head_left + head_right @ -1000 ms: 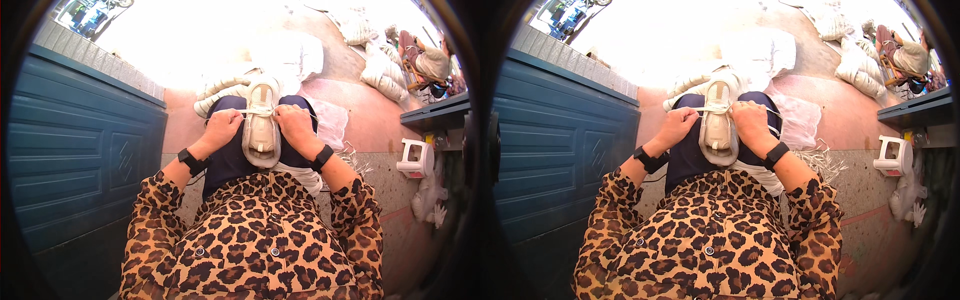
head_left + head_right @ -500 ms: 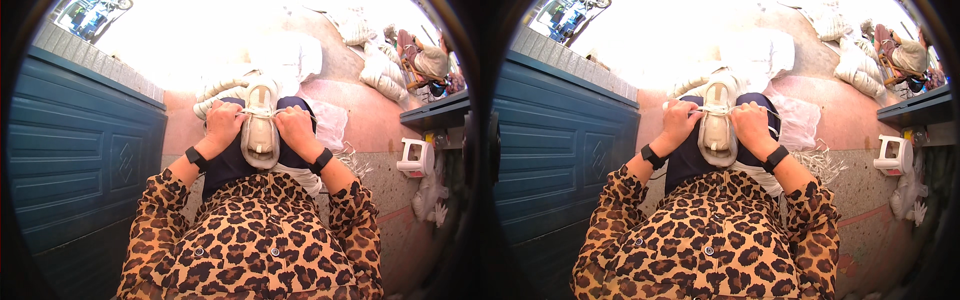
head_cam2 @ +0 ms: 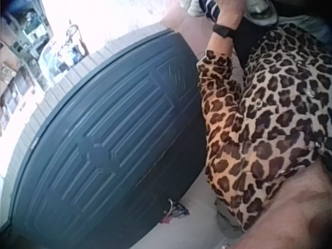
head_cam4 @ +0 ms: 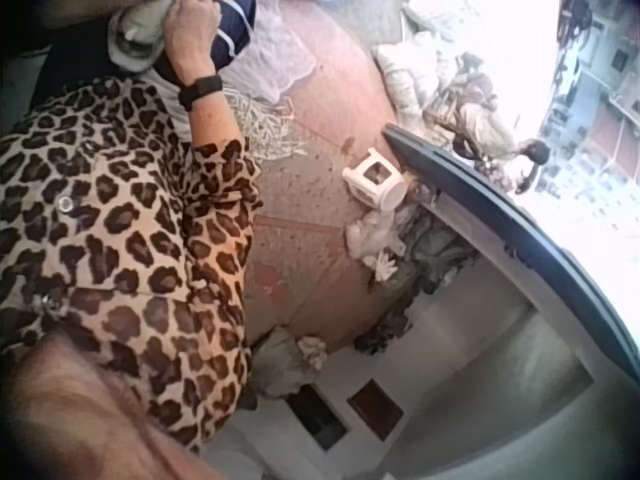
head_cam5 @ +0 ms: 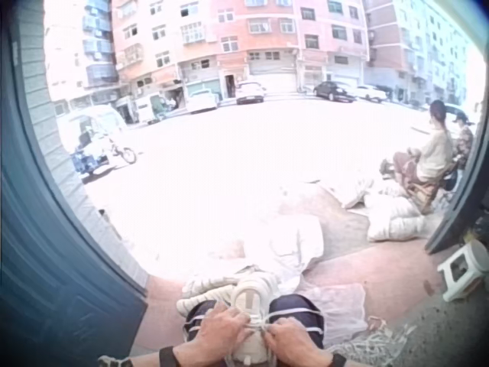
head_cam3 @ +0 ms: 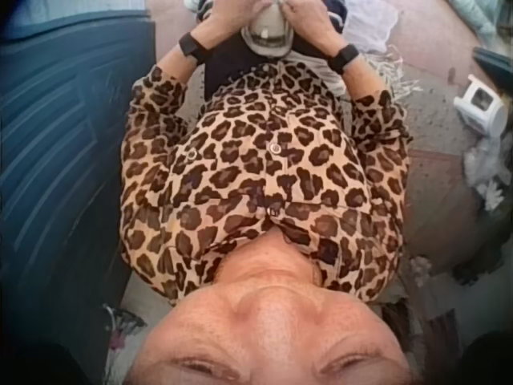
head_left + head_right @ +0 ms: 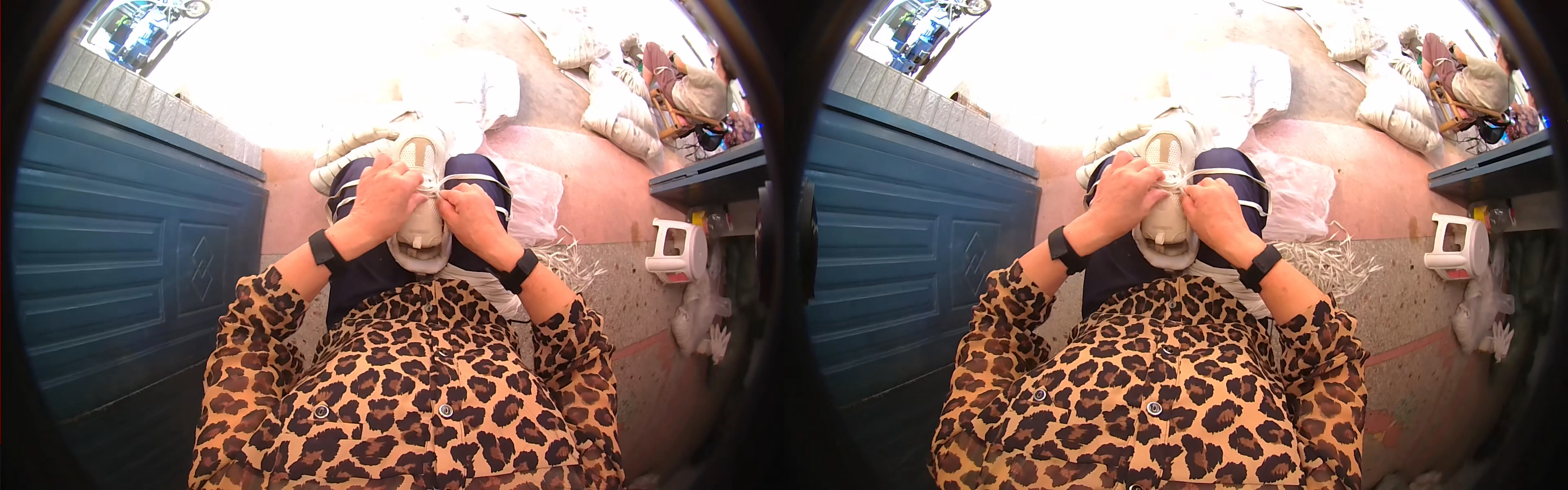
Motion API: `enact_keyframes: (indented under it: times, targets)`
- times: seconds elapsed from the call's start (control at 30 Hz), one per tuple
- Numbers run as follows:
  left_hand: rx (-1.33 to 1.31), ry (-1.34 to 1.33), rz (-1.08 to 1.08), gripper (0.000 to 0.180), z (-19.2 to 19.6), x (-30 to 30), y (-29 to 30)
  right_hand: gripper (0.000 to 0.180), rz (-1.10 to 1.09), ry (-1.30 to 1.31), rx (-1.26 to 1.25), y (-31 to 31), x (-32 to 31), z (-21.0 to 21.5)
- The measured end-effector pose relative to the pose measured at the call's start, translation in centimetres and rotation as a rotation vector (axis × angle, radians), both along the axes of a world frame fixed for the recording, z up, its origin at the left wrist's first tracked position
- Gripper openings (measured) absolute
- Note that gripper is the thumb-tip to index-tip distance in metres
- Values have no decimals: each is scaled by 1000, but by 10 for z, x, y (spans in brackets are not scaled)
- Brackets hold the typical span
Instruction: Lacing a pair of white athletic shoes.
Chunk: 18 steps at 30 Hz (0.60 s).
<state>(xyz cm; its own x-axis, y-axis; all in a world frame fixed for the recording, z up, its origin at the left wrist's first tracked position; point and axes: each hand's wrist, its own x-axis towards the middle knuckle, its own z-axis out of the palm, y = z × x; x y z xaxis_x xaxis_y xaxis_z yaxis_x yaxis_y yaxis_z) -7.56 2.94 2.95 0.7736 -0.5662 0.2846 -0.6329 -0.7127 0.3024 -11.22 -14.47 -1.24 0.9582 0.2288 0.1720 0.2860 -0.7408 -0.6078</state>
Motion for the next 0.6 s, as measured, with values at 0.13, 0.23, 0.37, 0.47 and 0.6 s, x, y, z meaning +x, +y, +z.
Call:
enact_keyframes:
  times: [0.13, 0.23, 0.37, 0.47, 0.6]
  targets:
    - [131, 27, -43, 9, -8, 15, -7, 12, -16, 6, 148, 2, 1, 2]
    - [198, -114, 0, 9, 3, 17, -3, 11, 109, -229, -126, 2, 4, 3]
    - [-17, 80, 34, 9, -3, 22, 3, 10, 219, -247, -508, 7, 12, 15]
    - [-326, 655, 117, 11, 5, 37, -4, 12, 238, -331, -422, 3, 10, 25]
    - [-600, 1018, 156, 13, 4, 51, -16, 7, 144, -445, 257, -18, 2, 57]
